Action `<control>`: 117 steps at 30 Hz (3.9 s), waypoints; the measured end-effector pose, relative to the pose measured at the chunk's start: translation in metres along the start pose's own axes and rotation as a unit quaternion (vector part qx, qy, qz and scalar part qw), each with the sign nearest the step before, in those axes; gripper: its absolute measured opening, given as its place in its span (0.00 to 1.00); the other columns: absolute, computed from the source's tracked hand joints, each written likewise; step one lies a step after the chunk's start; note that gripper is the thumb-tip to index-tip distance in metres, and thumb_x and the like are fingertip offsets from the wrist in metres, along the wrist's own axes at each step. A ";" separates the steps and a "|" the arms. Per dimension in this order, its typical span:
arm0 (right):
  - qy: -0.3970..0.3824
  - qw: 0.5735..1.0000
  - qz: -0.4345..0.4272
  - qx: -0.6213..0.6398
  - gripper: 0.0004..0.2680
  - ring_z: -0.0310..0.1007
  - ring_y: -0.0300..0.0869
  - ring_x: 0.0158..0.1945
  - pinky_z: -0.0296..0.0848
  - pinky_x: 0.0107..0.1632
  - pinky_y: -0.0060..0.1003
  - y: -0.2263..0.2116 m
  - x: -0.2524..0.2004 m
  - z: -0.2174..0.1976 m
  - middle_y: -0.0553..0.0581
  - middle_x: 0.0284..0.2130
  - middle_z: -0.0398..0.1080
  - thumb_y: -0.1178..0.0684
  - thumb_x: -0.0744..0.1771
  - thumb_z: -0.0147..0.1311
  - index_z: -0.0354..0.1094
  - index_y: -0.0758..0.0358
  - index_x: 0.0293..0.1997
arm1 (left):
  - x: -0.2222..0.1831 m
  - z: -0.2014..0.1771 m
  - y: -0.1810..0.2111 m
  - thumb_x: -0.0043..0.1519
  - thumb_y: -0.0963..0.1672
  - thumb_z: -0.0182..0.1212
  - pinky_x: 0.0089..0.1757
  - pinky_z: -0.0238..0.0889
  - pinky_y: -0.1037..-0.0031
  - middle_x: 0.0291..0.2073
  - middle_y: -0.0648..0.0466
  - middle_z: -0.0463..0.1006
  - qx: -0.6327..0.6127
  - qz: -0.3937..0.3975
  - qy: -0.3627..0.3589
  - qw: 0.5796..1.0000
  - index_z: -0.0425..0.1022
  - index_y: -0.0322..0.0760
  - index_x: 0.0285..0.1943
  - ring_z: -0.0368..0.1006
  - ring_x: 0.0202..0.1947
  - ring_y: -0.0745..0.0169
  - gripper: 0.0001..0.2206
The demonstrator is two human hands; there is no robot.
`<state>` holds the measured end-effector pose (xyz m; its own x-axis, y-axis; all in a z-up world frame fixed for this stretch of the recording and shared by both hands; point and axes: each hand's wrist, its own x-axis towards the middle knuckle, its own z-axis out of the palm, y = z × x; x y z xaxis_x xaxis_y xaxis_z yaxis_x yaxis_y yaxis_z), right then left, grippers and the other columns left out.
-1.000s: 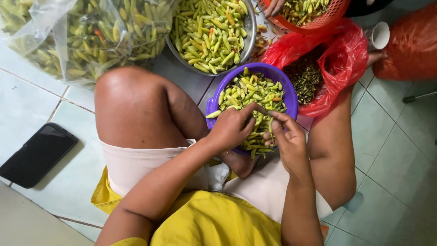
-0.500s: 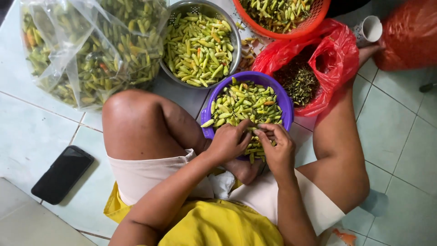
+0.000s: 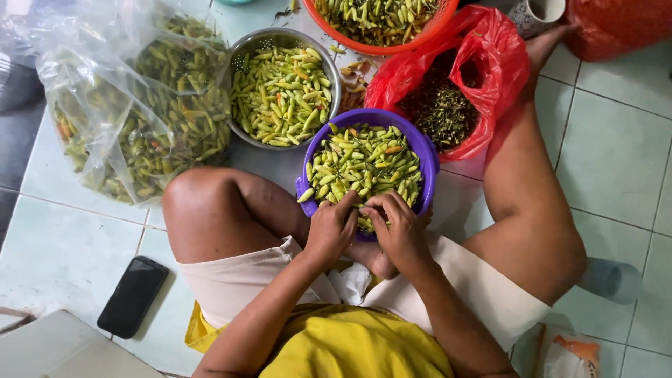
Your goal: Sorting and transferring green chilies from a large plastic bag into various bowls and containers while sitting on the floor.
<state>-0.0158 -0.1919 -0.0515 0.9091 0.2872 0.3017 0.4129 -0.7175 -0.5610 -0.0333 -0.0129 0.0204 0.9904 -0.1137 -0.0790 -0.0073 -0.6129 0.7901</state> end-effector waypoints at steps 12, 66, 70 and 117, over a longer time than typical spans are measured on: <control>-0.025 0.978 0.005 0.209 0.04 0.79 0.57 0.42 0.75 0.48 0.51 -0.033 0.060 -0.121 0.61 0.34 0.75 0.61 0.69 0.56 0.76 0.63 0.46 | -0.016 -0.006 -0.027 0.65 0.40 0.43 0.32 0.67 0.64 0.12 0.48 0.70 -0.260 -0.062 0.004 0.964 0.76 0.39 0.43 0.66 0.18 0.58 0.12; -0.091 0.951 0.062 0.287 0.07 0.81 0.45 0.44 0.80 0.45 0.40 -0.016 0.088 -0.103 0.58 0.37 0.78 0.64 0.68 0.58 0.77 0.63 0.50 | 0.052 -0.014 0.042 0.73 0.41 0.47 0.22 0.51 0.78 0.11 0.55 0.66 -0.323 0.020 -0.018 0.946 0.61 0.33 0.70 0.56 0.11 0.71 0.16; -0.081 0.955 0.050 0.281 0.06 0.81 0.47 0.44 0.80 0.44 0.41 -0.018 0.083 -0.100 0.58 0.36 0.77 0.62 0.68 0.60 0.76 0.63 0.49 | 0.052 -0.002 0.019 0.72 0.42 0.50 0.21 0.54 0.79 0.11 0.57 0.68 -0.357 0.011 0.015 0.934 0.62 0.31 0.67 0.58 0.10 0.71 0.15; -0.179 0.982 -0.024 0.055 0.07 0.70 0.55 0.60 0.70 0.60 0.55 0.042 0.103 -0.026 0.57 0.51 0.74 0.59 0.70 0.53 0.78 0.59 0.50 | 0.082 -0.068 -0.055 0.73 0.48 0.50 0.21 0.46 0.89 0.08 0.62 0.59 -0.644 -0.074 0.144 0.748 0.74 0.41 0.42 0.44 0.09 0.79 0.12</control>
<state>0.0942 -0.2089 -0.0243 0.8417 0.5377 0.0495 0.4406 -0.6309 -0.6386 0.0576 0.0649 0.0122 0.9574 0.1668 -0.2356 0.0609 0.6810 0.7298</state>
